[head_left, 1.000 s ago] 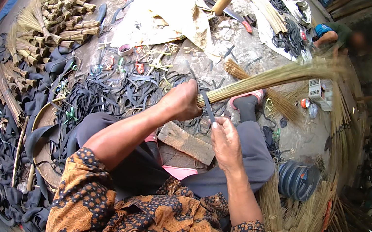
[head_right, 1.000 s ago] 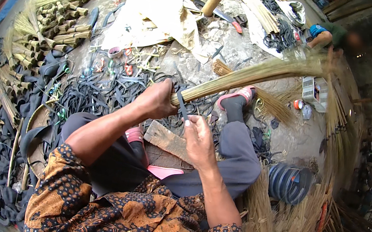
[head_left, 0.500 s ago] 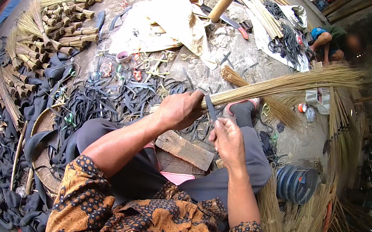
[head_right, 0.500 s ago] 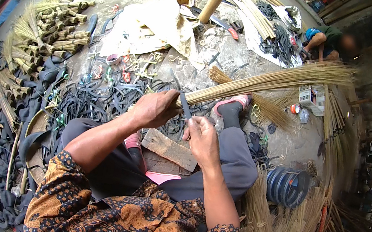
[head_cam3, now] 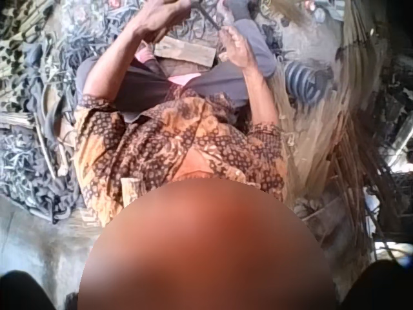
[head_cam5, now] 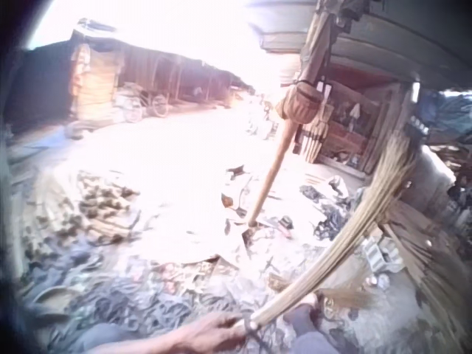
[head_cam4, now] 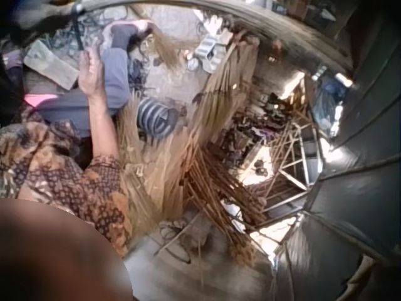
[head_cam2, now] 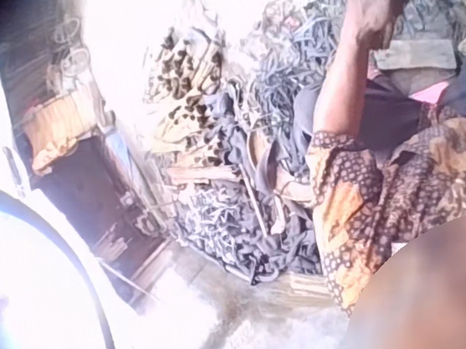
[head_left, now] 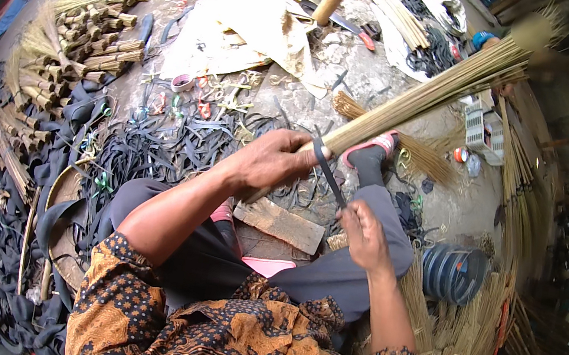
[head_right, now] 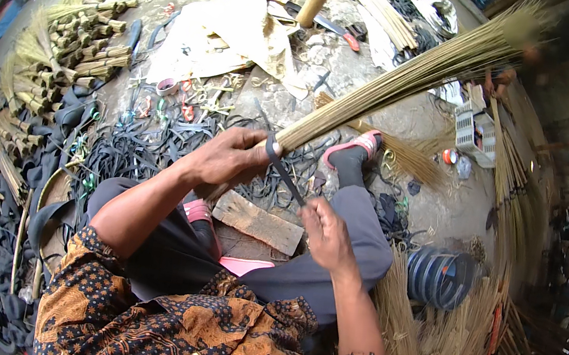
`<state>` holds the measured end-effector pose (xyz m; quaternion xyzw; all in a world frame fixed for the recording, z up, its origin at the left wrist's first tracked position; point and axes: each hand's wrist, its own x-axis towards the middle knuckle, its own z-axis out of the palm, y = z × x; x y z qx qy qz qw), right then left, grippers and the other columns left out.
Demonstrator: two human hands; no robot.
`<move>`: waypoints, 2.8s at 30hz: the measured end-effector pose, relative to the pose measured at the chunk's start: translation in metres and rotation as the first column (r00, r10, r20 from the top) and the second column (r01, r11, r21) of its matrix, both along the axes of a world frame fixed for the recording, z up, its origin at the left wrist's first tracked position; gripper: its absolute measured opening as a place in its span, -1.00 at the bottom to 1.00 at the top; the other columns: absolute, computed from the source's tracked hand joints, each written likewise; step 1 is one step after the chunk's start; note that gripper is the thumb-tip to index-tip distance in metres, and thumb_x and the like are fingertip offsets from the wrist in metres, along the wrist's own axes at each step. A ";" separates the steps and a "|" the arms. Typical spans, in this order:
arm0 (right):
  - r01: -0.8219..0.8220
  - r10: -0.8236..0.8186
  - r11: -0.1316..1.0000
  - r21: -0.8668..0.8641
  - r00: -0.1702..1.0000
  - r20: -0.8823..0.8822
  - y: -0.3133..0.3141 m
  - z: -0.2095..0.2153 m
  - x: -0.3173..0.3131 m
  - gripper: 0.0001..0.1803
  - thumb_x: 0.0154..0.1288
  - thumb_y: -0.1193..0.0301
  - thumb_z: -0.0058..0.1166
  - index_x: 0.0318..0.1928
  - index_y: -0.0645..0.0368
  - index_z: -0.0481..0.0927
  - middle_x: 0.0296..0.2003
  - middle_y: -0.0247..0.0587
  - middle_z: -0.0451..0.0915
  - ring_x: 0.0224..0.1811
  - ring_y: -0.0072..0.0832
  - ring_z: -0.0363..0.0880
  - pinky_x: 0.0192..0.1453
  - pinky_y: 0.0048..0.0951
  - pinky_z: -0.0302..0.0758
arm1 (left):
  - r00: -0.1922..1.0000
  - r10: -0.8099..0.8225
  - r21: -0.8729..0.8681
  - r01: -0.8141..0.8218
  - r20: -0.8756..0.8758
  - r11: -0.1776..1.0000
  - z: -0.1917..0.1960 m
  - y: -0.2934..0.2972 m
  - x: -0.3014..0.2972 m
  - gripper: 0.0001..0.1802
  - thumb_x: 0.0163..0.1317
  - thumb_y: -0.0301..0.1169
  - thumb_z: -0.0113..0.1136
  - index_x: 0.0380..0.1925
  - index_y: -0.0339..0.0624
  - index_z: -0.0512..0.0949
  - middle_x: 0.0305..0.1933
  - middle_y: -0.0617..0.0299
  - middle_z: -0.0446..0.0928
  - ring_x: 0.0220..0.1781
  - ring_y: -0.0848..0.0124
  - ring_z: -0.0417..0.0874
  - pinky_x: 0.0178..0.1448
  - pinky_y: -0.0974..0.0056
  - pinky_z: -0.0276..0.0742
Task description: The person gathers bundles of thin sticks, aligns them, and ties them together with black strips. The person repeats this process multiple times, placing the finished bundles aside.
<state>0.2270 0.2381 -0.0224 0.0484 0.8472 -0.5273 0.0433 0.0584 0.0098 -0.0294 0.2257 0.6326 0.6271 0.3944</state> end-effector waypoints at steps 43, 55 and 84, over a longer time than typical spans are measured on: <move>0.155 0.003 0.917 0.368 0.919 -0.394 -0.039 -0.017 -0.070 -0.86 0.50 0.45 0.08 -0.25 0.23 0.48 -0.47 0.08 0.53 -0.44 0.06 0.58 -0.33 -0.02 0.45 | 0.945 0.231 -0.062 -0.252 -0.229 0.966 -0.019 0.023 0.003 -0.46 0.30 -0.07 0.35 0.01 -0.35 0.58 -0.28 -0.12 0.70 -0.20 0.16 0.74 -0.06 0.07 0.61; 0.439 -0.115 0.803 0.403 0.779 -0.617 -0.075 -0.016 -0.085 -0.84 0.26 0.62 0.16 -0.16 0.30 0.52 -0.26 -0.01 0.48 -0.28 -0.06 0.52 -0.19 -0.12 0.49 | 0.901 0.325 -0.115 -0.369 -0.286 0.922 -0.010 0.025 0.006 -0.29 0.27 -0.03 0.24 0.21 -0.42 0.47 -0.13 -0.37 0.68 -0.03 -0.19 0.76 0.07 -0.03 0.63; -0.048 0.322 0.663 -0.747 0.919 0.226 -0.061 -0.028 -0.008 -0.73 0.33 0.31 0.42 -0.24 0.15 0.56 -0.50 -0.40 0.55 -0.51 -0.62 0.55 -0.42 -0.48 0.51 | 0.885 0.049 0.446 -0.281 0.463 0.850 0.032 0.050 0.004 -0.69 0.43 -0.13 0.37 -0.30 0.00 0.45 -0.56 0.42 0.32 -0.55 0.47 0.45 -0.37 0.22 0.51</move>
